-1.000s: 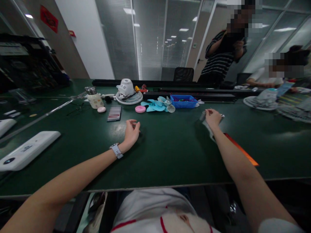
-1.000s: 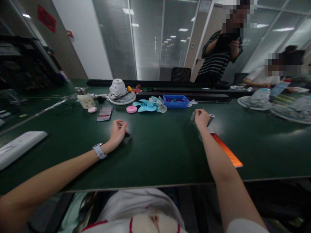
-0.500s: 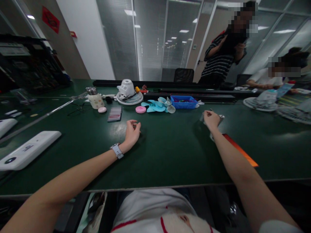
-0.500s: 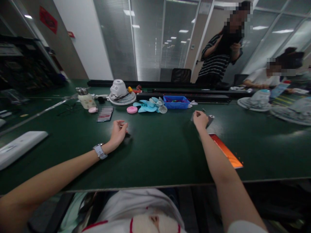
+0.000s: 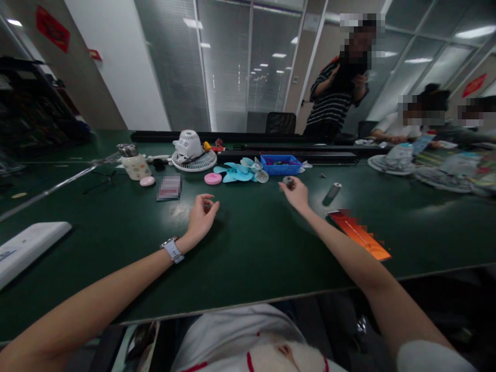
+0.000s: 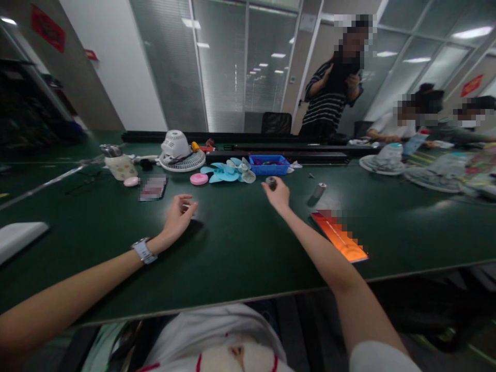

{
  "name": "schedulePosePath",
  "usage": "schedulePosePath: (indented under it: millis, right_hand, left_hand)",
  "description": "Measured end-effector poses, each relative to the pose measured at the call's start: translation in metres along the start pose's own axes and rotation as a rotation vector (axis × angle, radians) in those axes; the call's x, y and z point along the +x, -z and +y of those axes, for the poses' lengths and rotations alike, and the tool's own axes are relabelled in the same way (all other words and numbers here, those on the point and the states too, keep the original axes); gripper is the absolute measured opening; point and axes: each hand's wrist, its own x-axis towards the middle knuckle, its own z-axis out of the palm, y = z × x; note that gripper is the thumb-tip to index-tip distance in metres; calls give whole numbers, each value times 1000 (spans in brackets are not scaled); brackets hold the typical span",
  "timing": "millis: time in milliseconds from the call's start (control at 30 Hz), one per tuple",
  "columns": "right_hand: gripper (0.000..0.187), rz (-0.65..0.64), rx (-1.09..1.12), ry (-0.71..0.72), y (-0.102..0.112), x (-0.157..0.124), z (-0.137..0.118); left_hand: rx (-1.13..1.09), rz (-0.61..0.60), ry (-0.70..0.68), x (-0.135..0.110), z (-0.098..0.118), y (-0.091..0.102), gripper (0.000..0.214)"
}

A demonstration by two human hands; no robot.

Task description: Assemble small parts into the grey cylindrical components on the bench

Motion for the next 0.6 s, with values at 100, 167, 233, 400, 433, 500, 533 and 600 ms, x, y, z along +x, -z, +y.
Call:
schedulePosePath:
  millis: [100,167,233,400,433,500,533,600]
  right_hand:
    - [41,-323,297,135,-31,-47,-52]
    - [40,-473,409,186,-44,-74,-76]
    - [40,-567,440,222,-49,-92,-89]
    - [41,-597,361,203,-43,-100,-90]
    - [40,-601,355,201,-43,-99,-89]
    - [40,-614,362,204,-43,-98,-88]
    - [40,-621,369,203,-43,-98,-88]
    - [41,-631,381,186,-44,-98,-89]
  left_hand:
    - [68,-174,-106,-8,17,-2,42]
    - [108,-260,-165,-12,28,-4,46]
    - [152,-314,-226,-13,36,-6,42]
    - [234,-360,-278,-2,43,-12,29]
    - [244,-363,-268,1,44,-13,27]
    - [253,-368,-252,6,48,-14,25]
    - [248,-360,-246,8,50,-14,24]
    - [216,-302,-234,12,54,-11,26]
